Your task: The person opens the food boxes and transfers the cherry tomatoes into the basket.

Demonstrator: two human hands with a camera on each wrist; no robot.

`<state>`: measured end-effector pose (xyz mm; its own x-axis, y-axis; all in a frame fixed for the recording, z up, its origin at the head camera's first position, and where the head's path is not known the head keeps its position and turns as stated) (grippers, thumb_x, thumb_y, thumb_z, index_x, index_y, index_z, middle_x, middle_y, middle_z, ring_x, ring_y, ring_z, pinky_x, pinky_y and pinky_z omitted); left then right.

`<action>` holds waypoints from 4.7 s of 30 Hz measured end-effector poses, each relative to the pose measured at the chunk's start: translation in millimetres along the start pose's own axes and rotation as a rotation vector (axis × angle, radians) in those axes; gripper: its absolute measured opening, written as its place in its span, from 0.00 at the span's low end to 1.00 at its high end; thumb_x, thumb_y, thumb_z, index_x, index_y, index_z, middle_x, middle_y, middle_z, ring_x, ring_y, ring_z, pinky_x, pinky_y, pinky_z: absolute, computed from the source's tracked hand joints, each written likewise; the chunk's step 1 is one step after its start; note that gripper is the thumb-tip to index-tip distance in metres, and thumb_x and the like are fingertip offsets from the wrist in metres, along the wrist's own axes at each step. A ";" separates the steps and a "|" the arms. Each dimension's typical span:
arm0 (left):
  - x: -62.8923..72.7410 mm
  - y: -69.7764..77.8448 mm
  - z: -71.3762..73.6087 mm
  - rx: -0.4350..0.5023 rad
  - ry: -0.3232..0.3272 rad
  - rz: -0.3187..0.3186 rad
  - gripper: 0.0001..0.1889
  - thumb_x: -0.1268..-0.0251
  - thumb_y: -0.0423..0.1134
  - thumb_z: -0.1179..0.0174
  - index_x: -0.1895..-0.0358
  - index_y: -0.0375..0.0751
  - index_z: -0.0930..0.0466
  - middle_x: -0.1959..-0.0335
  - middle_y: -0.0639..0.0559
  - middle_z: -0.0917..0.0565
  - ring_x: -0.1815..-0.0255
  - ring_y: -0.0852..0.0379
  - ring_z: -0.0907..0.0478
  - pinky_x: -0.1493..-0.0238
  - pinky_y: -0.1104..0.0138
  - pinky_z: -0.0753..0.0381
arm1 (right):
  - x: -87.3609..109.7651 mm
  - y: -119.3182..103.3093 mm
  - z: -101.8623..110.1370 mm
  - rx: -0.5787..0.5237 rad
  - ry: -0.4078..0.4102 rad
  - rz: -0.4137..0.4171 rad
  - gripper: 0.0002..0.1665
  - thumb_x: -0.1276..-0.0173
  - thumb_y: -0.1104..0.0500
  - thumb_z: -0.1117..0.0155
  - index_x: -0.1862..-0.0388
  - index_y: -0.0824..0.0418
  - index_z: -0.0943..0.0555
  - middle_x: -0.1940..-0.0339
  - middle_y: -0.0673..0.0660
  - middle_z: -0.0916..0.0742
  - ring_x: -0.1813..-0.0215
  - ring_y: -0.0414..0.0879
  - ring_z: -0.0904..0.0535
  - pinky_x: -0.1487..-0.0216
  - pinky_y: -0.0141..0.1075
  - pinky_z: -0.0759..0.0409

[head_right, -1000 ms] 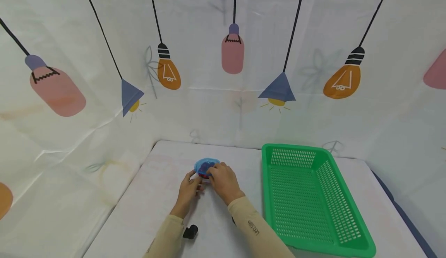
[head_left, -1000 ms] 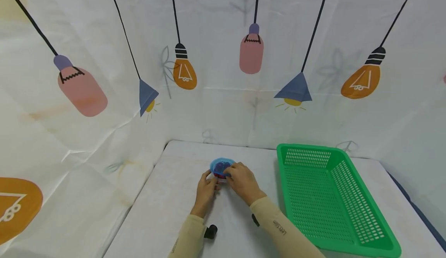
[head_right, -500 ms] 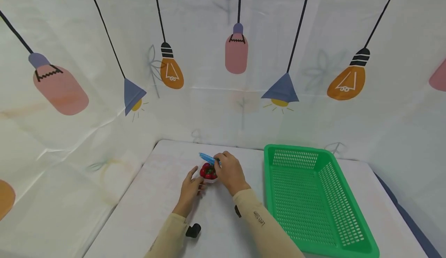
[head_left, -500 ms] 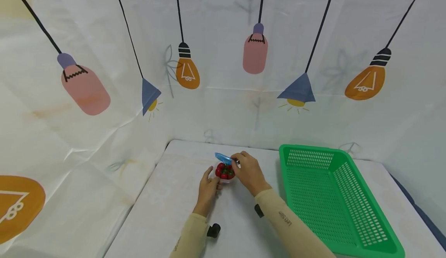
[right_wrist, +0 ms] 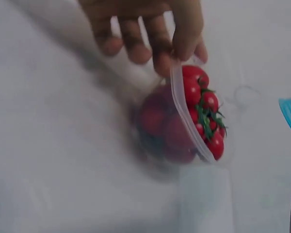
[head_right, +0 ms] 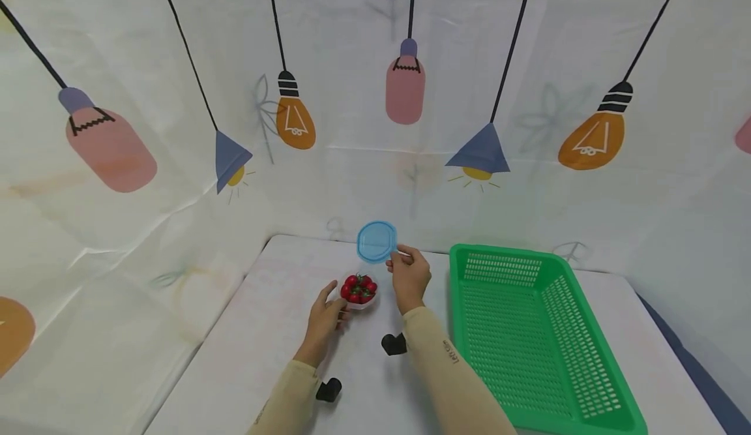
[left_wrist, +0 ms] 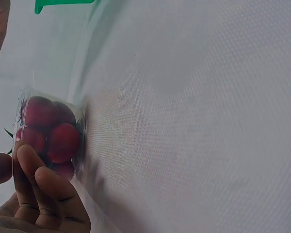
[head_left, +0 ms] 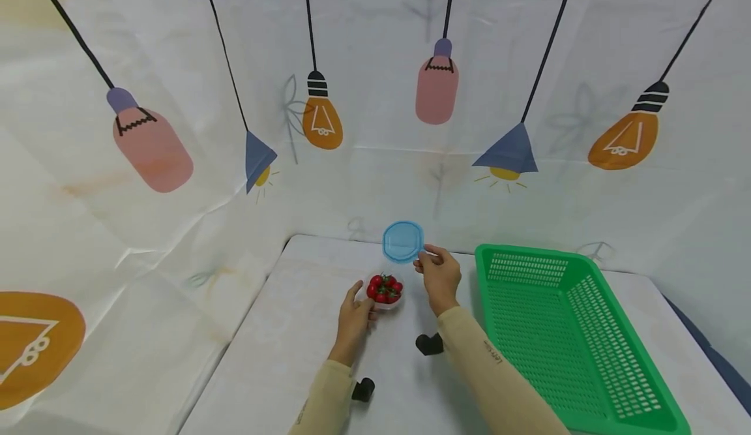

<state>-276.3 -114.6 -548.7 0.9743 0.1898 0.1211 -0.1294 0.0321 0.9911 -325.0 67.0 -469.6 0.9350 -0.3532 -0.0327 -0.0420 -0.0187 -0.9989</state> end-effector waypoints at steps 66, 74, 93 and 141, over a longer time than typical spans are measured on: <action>4.7 -1.4 -2.5 0.019 0.033 0.038 0.33 0.35 0.33 0.45 0.24 0.42 0.35 0.64 0.37 0.13 0.71 0.52 0.18 0.73 0.68 0.26 | 20.4 37.3 4.1 0.421 -0.290 0.098 0.20 0.28 0.58 0.33 0.39 0.63 0.19 0.49 0.58 0.14 0.47 0.53 0.19 0.48 0.46 0.19; 4.9 -2.4 -1.0 0.030 0.032 0.041 0.34 0.34 0.33 0.45 0.23 0.41 0.36 0.64 0.38 0.13 0.72 0.53 0.19 0.72 0.68 0.26 | 23.6 23.9 -6.1 0.719 -0.498 0.317 0.17 0.30 0.59 0.31 0.43 0.59 0.17 0.50 0.55 0.13 0.48 0.53 0.18 0.48 0.47 0.18; 8.1 1.6 -1.8 0.080 0.007 0.046 0.32 0.31 0.35 0.44 0.23 0.42 0.37 0.63 0.37 0.15 0.70 0.54 0.20 0.71 0.67 0.25 | 24.5 14.9 -24.2 0.959 -0.807 0.493 0.17 0.33 0.61 0.27 0.46 0.57 0.14 0.53 0.52 0.11 0.53 0.44 0.16 0.45 0.43 0.18; 6.5 1.0 -1.0 0.062 0.011 0.048 0.31 0.32 0.33 0.45 0.24 0.41 0.34 0.68 0.41 0.17 0.71 0.56 0.22 0.71 0.67 0.26 | 20.3 16.4 -35.4 1.049 -0.847 0.360 0.10 0.31 0.54 0.29 0.59 0.59 0.19 0.65 0.50 0.19 0.62 0.44 0.25 0.53 0.41 0.20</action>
<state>-270.3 -112.4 -546.9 0.9652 0.2003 0.1680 -0.1637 -0.0384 0.9858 -319.2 26.4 -485.5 0.8713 0.4846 0.0767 -0.3948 0.7852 -0.4770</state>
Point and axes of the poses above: each hand's wrist, its own x-axis away from the middle knuckle, its own z-axis out of the back of the hand, y = z × x, the point moved 2 cm from there along -x, towards the middle knuckle
